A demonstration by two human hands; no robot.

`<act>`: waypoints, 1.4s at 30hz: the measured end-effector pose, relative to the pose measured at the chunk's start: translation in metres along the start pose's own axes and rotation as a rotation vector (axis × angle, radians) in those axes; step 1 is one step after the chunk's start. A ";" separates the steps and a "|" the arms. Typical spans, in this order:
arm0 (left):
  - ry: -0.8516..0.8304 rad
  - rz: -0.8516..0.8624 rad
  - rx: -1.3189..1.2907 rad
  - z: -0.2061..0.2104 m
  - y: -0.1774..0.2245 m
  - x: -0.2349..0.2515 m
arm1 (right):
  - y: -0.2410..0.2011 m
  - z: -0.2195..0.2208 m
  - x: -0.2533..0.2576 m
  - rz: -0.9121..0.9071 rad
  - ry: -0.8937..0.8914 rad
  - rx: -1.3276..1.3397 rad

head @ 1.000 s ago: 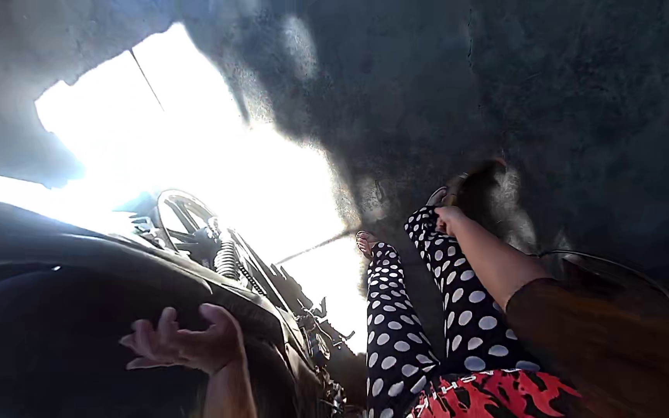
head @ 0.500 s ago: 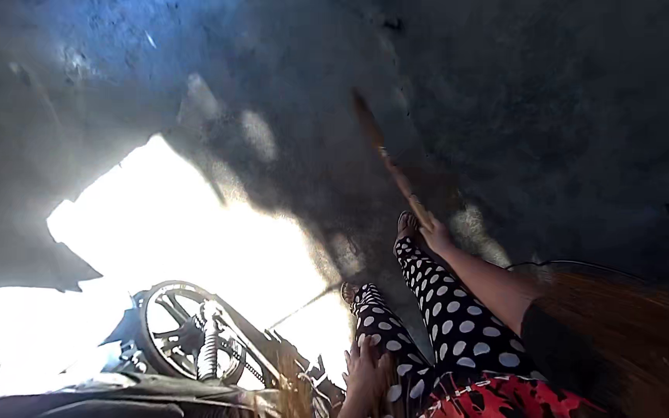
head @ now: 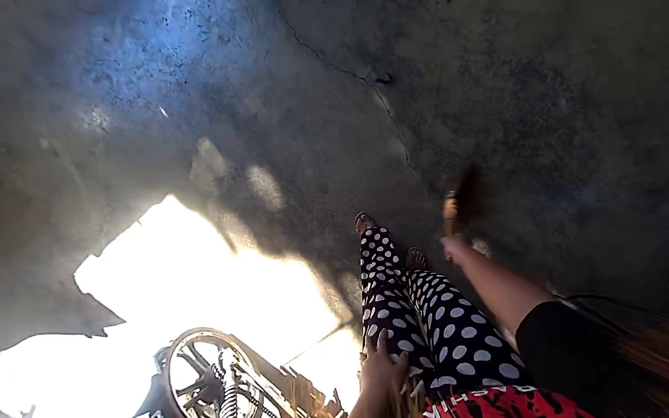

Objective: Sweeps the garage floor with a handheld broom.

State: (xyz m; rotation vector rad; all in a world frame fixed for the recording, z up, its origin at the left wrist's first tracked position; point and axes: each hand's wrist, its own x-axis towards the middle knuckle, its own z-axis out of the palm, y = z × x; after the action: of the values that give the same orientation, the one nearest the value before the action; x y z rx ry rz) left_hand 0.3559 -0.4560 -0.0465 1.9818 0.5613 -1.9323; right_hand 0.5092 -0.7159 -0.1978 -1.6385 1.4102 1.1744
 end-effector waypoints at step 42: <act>0.116 0.062 -0.279 -0.377 0.262 0.017 | -0.499 -0.221 0.035 -0.184 0.356 0.186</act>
State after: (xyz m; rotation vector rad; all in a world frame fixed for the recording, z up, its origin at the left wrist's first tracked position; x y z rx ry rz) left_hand 0.8130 -0.5012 -0.0618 1.9153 0.7457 -1.6107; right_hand 1.0429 -0.8331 -0.1813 -1.8583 1.4916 0.6488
